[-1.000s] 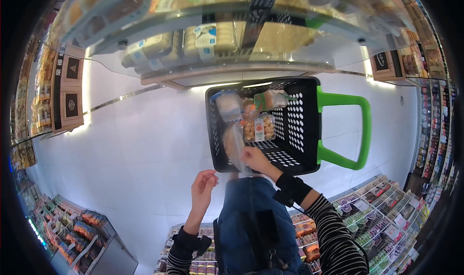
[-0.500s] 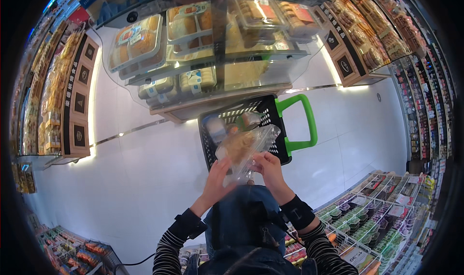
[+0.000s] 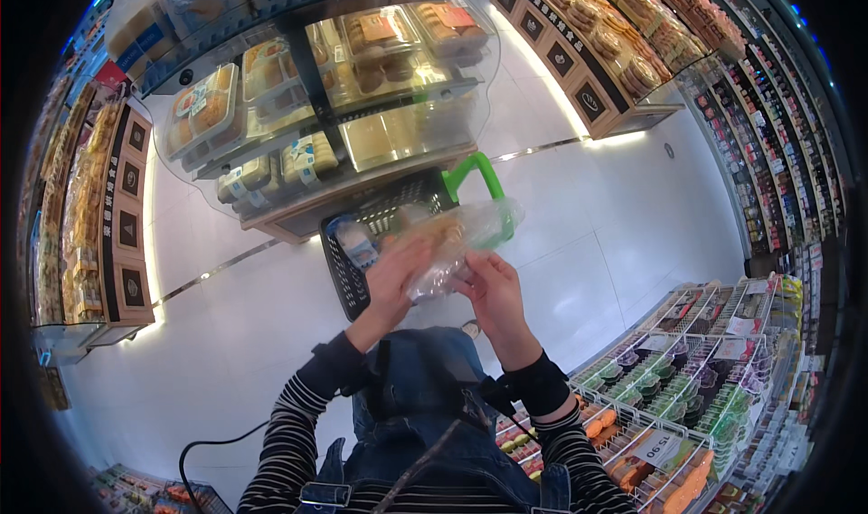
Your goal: Pick up various packaged bakery and snack items and put them in a shopping basket.
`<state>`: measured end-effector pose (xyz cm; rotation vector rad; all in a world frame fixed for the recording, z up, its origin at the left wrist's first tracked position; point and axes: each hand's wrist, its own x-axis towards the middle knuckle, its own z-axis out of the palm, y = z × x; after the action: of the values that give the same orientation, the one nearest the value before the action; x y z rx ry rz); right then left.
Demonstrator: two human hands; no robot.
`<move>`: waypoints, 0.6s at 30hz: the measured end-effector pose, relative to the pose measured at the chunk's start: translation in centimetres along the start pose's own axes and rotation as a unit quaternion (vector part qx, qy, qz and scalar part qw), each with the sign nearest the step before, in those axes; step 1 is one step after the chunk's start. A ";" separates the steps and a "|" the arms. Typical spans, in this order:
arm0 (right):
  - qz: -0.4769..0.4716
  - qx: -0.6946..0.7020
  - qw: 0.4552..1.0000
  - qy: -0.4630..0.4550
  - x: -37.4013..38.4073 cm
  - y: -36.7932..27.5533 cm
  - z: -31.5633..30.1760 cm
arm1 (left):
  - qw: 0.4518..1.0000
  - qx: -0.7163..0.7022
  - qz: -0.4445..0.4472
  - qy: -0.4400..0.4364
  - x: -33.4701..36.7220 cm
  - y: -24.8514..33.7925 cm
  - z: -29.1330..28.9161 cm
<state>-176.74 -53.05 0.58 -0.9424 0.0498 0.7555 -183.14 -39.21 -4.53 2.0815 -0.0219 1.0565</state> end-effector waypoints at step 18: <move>-0.094 -0.114 0.984 -0.099 -1.8 -12.9 -19.9 | 0.946 -0.254 -0.104 -0.171 16.2 17.1 7.9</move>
<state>-164.81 -73.45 -1.64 -1.0682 -0.3032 0.6849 -173.02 -51.15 14.82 1.7189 -0.2209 0.4831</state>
